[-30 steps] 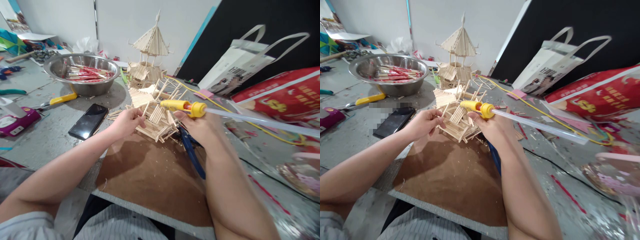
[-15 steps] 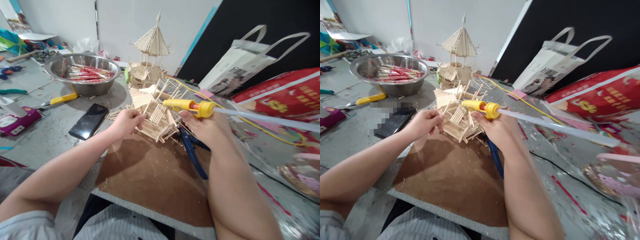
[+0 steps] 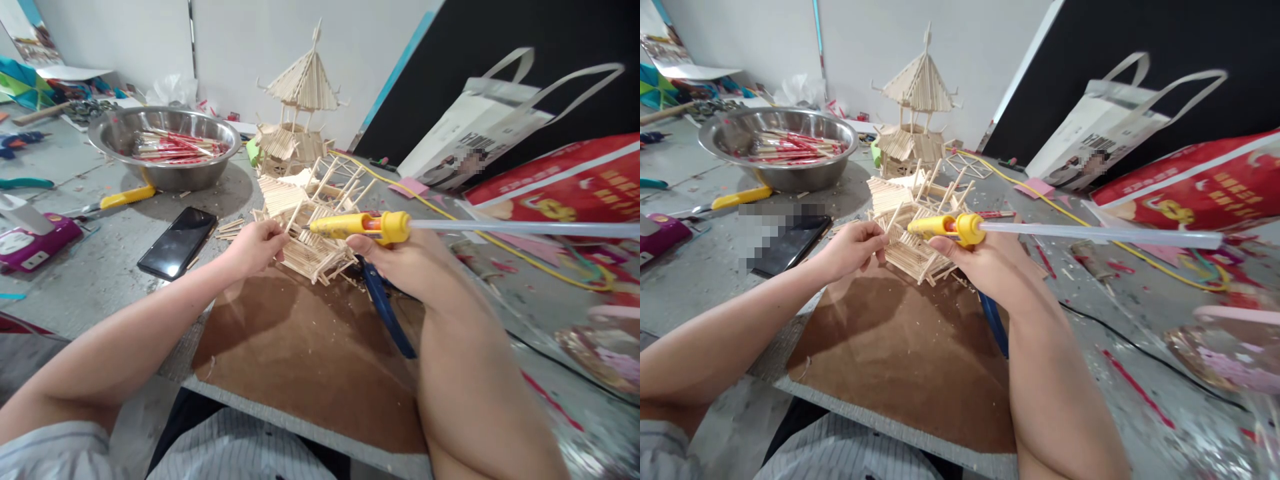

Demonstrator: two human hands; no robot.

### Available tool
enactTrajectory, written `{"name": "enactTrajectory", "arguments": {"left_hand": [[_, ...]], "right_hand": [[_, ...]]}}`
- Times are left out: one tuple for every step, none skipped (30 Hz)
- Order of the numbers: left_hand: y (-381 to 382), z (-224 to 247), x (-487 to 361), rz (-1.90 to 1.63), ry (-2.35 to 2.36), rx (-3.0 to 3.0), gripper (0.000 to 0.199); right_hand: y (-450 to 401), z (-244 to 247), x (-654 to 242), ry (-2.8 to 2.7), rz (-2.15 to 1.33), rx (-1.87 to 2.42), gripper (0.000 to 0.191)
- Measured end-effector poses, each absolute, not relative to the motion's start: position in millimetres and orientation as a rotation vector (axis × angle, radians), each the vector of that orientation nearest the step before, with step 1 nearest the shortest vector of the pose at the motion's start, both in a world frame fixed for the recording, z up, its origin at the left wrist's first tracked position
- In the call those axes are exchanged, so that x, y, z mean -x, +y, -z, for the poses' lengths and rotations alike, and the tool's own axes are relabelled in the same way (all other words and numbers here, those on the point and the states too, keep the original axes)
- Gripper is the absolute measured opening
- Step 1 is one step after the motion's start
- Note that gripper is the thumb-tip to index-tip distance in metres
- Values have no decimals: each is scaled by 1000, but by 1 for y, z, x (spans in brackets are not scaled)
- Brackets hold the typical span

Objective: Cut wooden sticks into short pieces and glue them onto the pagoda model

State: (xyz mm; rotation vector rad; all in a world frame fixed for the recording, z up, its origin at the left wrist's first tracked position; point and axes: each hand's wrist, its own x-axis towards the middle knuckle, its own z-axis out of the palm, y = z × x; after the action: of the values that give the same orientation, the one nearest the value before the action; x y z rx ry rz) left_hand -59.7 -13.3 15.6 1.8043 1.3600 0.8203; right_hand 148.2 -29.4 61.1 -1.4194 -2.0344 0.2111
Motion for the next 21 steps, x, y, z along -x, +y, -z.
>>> {"name": "enactTrajectory", "arguments": {"left_hand": [[-13,-15,60,-818,1346,-1793,22],[-13,-15,60,-815,1334,-1781,21],[-13,-15,60,-813,1326,-1771,21],[-14,-15,60,-811,1322,-1765,21],[-14,-15,60,-807,1320,-1764,21],[-14,-14,60,-805,1320,-1768,21],[-14,-14,60,-803,1319,-1774,22],[-14,-14,60,-803,1318,-1779,23],[-14,-14,60,-803,1317,-1783,23],[-14,-14,60,-803,1317,-1785,23],[-14,-14,60,-805,1316,-1785,24],[-14,-14,60,-807,1313,-1784,24],[-14,-14,60,-809,1311,-1783,24],[-14,-14,60,-811,1308,-1782,23],[-14,-14,60,-811,1305,-1781,23],[-13,-14,59,-810,1303,-1780,23],[-13,-13,58,-805,1306,-1777,23],[-12,-13,58,-798,1310,-1775,24],[-11,-13,57,-791,1315,-1772,25],[-11,-12,56,-786,1317,-1768,25],[-10,-12,55,-781,1316,-1762,25]], "right_hand": [[-29,-61,-148,-2044,-196,1433,36],[-29,-60,-148,-2052,-176,1443,37],[-29,-60,-148,-2060,-155,1445,37],[-29,-59,-149,-2064,-134,1439,37],[-30,-59,-149,-2066,-114,1431,38],[-30,-58,-150,-2067,-95,1427,38],[-30,-58,-150,-2064,-78,1432,38],[-30,-57,-150,-2058,-64,1444,39],[-30,-57,-151,-2052,-54,1462,39],[-30,-56,-151,-2048,-49,1482,39],[-30,-56,-151,-2045,-48,1501,39],[-29,-56,-151,-2044,-49,1517,39],[-29,-56,-152,-2041,-49,1528,40],[-29,-56,-152,-2037,-48,1535,41],[-29,-56,-152,-2031,-49,1536,42],[-28,-57,-152,-2023,-57,1530,42],[-28,-58,-152,-2013,-75,1515,42],[-28,-59,-153,-1998,-106,1499,41],[-28,-60,-153,-1980,-144,1486,40],[-28,-62,-154,-1964,-179,1478,38],[-29,-63,-154,-1951,-206,1477,37]]}}
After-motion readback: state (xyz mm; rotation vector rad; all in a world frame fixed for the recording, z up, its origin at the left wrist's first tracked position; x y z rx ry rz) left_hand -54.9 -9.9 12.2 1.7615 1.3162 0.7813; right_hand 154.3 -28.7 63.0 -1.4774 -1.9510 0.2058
